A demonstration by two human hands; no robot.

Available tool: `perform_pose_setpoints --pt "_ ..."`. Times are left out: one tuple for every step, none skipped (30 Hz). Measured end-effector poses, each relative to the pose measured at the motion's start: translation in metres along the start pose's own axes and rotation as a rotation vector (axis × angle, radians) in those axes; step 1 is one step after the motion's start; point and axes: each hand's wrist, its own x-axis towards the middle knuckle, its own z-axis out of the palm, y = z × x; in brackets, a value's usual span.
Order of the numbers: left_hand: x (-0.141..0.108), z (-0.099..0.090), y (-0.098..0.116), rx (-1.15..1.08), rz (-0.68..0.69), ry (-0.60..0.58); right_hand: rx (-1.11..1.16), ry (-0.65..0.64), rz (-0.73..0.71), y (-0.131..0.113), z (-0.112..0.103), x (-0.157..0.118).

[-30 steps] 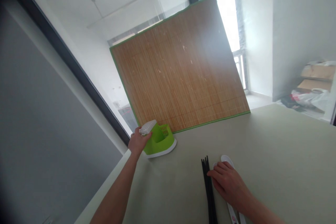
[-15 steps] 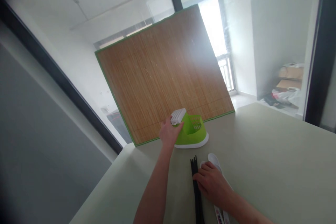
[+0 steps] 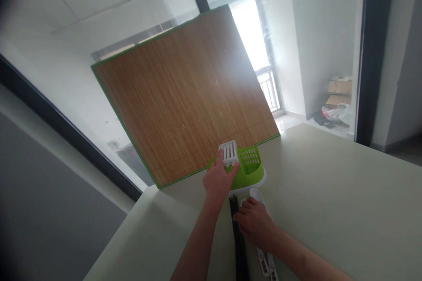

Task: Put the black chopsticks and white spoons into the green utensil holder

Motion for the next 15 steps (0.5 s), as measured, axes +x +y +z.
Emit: perform_pose_setpoints --pt "-0.003 -0.003 -0.002 -0.012 0.013 -0.01 0.002 -0.007 0.002 0.0 0.0 -0.001" --pt "-0.005 -0.004 -0.005 -0.02 0.021 -0.017 0.004 -0.015 0.004 0.0 0.001 -0.001" --pt "-0.006 -0.005 -0.008 -0.025 0.023 -0.02 0.008 -0.022 0.007 0.0 0.001 -0.001" --pt "-0.007 -0.005 -0.012 -0.028 0.021 -0.022 0.012 -0.031 0.011 0.0 0.0 -0.002" --pt "-0.008 -0.005 -0.017 -0.029 0.015 -0.026 0.017 -0.039 0.016 0.0 0.0 -0.002" --pt "-0.009 -0.003 -0.023 -0.031 0.006 -0.036 0.02 -0.047 0.021 0.0 -0.001 -0.002" --pt "-0.01 -0.001 -0.029 -0.036 -0.004 -0.051 0.024 -0.054 0.026 0.0 -0.001 -0.002" --pt "-0.01 0.002 -0.034 -0.046 -0.011 -0.07 0.027 -0.06 0.03 0.0 -0.001 -0.003" --pt "-0.011 0.005 -0.04 -0.061 -0.009 -0.09 0.031 -0.065 0.032 0.0 -0.001 -0.003" --pt "-0.012 0.008 -0.045 -0.08 0.0 -0.107 0.035 -0.068 0.031 -0.001 -0.001 -0.003" --pt "-0.013 0.01 -0.048 -0.103 0.017 -0.114 0.04 -0.07 0.029 -0.001 -0.001 -0.003" --pt "-0.015 0.013 -0.051 -0.128 0.037 -0.111 0.046 -0.072 0.026 0.0 -0.001 -0.004" --pt "-0.017 0.015 -0.053 -0.155 0.054 -0.101 0.05 -0.074 0.025 0.0 0.0 -0.004" --pt "-0.019 0.017 -0.055 -0.18 0.068 -0.088 0.051 -0.076 0.025 0.0 0.001 -0.005" --pt "-0.021 0.018 -0.056 -0.203 0.076 -0.075 0.051 -0.081 0.026 0.0 0.002 -0.005"
